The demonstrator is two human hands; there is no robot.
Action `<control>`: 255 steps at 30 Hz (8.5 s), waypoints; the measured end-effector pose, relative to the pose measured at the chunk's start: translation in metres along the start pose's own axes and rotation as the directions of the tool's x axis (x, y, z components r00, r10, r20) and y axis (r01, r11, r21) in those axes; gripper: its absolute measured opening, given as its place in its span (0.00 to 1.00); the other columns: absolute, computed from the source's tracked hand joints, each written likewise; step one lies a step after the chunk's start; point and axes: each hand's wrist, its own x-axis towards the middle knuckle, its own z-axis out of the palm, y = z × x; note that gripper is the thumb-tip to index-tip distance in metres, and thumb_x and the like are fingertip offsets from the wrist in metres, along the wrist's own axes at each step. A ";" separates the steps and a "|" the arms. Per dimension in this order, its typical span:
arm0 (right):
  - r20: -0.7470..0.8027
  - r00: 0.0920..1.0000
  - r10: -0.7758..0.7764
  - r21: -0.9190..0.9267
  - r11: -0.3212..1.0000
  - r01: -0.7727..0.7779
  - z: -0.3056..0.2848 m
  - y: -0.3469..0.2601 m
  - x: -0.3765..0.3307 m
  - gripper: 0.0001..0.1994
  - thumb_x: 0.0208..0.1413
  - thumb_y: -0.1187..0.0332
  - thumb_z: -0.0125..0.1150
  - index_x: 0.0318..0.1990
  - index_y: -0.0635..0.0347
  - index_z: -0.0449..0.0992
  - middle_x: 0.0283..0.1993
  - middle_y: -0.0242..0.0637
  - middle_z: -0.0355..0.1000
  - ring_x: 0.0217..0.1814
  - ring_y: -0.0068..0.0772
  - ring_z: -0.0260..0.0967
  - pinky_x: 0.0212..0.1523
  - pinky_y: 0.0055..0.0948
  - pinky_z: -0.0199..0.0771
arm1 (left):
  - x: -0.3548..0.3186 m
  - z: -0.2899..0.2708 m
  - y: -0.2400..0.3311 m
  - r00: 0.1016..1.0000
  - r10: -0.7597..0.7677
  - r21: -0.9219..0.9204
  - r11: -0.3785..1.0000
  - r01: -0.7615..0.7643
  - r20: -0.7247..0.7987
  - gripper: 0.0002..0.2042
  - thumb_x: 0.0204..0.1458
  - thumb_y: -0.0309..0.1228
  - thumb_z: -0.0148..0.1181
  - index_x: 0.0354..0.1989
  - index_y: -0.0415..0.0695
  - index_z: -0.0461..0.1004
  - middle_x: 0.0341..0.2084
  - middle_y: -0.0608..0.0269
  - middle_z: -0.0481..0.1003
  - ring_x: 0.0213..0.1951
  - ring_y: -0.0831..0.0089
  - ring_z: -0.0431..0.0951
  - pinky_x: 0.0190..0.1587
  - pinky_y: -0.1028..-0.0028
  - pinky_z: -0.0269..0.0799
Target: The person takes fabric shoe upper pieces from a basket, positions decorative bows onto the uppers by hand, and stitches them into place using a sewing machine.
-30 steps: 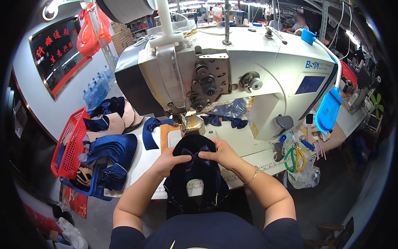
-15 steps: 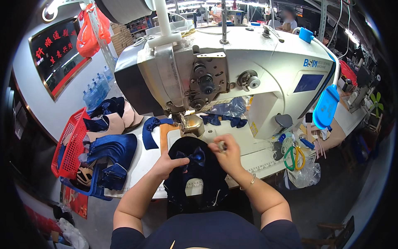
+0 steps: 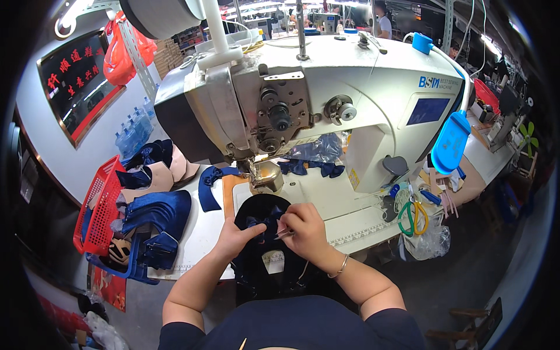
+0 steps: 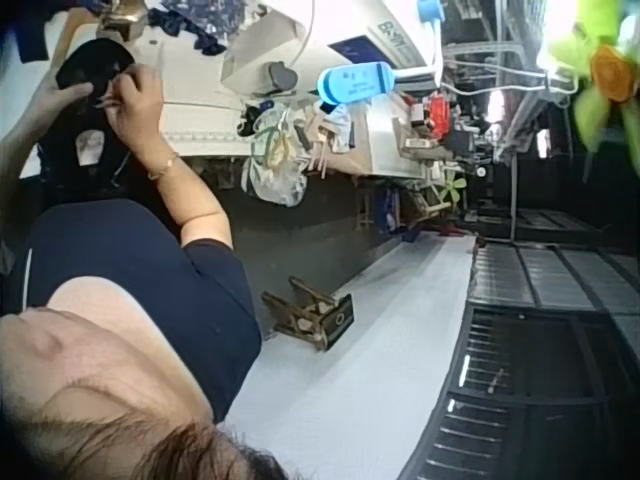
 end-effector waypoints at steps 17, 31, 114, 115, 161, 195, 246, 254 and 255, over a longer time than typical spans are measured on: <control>0.286 0.921 0.266 0.386 0.847 -0.365 0.011 -0.012 -0.011 0.08 0.46 0.81 0.61 0.36 0.62 0.77 0.36 0.32 0.68 0.30 0.23 0.66 0.32 0.18 0.66 | -0.003 -0.004 -0.017 0.995 0.096 0.006 0.995 -0.096 -0.035 0.14 0.44 0.28 0.66 0.39 0.37 0.75 0.30 0.65 0.77 0.31 0.80 0.75 0.35 0.79 0.72; 0.330 0.868 0.370 0.256 0.850 -0.460 0.009 0.033 0.017 0.24 0.42 0.59 0.70 0.48 0.54 0.72 0.37 0.37 0.73 0.36 0.31 0.69 0.34 0.29 0.70 | 0.012 -0.015 0.012 0.999 0.038 -0.185 0.982 -0.044 -0.039 0.15 0.42 0.27 0.64 0.40 0.39 0.72 0.25 0.64 0.74 0.21 0.76 0.73 0.23 0.79 0.70; 0.564 0.785 0.258 -0.052 0.959 -0.278 0.035 -0.005 -0.044 0.06 0.48 0.65 0.62 0.27 0.55 0.73 0.27 0.32 0.63 0.30 0.34 0.67 0.26 0.32 0.69 | -0.077 -0.031 -0.098 0.729 0.684 0.794 0.444 -0.415 -0.001 0.16 0.31 0.19 0.61 0.34 0.42 0.74 0.34 0.58 0.70 0.46 0.54 0.73 0.49 0.62 0.71; 0.567 0.783 0.255 -0.051 0.960 -0.275 0.033 -0.005 -0.044 0.06 0.48 0.65 0.62 0.27 0.55 0.73 0.27 0.32 0.63 0.30 0.34 0.67 0.26 0.32 0.69 | -0.077 -0.031 -0.100 0.723 0.690 0.784 0.456 -0.422 -0.012 0.16 0.31 0.19 0.61 0.33 0.42 0.73 0.34 0.58 0.70 0.46 0.54 0.73 0.50 0.62 0.71; 0.696 0.566 0.443 0.278 0.560 -0.780 0.012 -0.010 -0.005 0.26 0.44 0.66 0.69 0.51 0.66 0.68 0.43 0.38 0.75 0.43 0.25 0.72 0.46 0.23 0.70 | -0.047 -0.038 -0.033 0.986 0.098 -0.167 0.979 -0.120 -0.135 0.10 0.48 0.21 0.61 0.39 0.38 0.70 0.32 0.64 0.75 0.34 0.81 0.74 0.40 0.80 0.71; 0.074 0.694 0.717 -0.476 0.636 -0.607 0.095 0.174 0.019 0.20 0.41 0.53 0.68 0.34 0.61 0.74 0.39 0.44 0.70 0.42 0.45 0.70 0.43 0.39 0.70 | -0.012 -0.007 -0.074 0.881 0.458 0.917 0.293 -0.272 0.115 0.30 0.41 0.38 0.67 0.53 0.40 0.66 0.52 0.47 0.63 0.55 0.50 0.62 0.57 0.59 0.60; -0.150 0.914 0.377 -0.328 0.853 -0.406 -0.033 0.064 -0.122 0.10 0.37 0.81 0.50 0.32 0.65 0.69 0.27 0.41 0.64 0.27 0.38 0.64 0.30 0.28 0.65 | 0.148 -0.458 0.075 0.619 0.231 -0.641 -0.028 -0.767 -0.751 0.25 0.56 0.28 0.44 0.55 0.19 0.49 0.61 0.31 0.47 0.59 0.41 0.58 0.63 0.54 0.57; -0.008 0.916 0.402 -0.384 0.844 -0.374 -0.036 0.059 -0.105 0.14 0.34 0.76 0.63 0.34 0.62 0.72 0.30 0.39 0.67 0.31 0.39 0.66 0.31 0.31 0.68 | 0.131 -0.374 0.055 0.690 0.599 0.722 -0.252 0.644 -0.406 0.59 0.26 0.48 0.74 0.66 0.41 0.42 0.47 0.48 0.71 0.53 0.58 0.70 0.57 0.63 0.62; 0.028 0.898 0.440 -0.385 0.834 -0.396 -0.035 0.054 -0.098 0.17 0.32 0.74 0.66 0.36 0.61 0.73 0.32 0.39 0.67 0.32 0.39 0.67 0.32 0.31 0.69 | 0.127 -0.377 0.061 0.721 0.462 0.755 -0.153 0.638 -0.516 0.60 0.25 0.48 0.74 0.66 0.41 0.41 0.46 0.49 0.72 0.50 0.56 0.72 0.55 0.63 0.64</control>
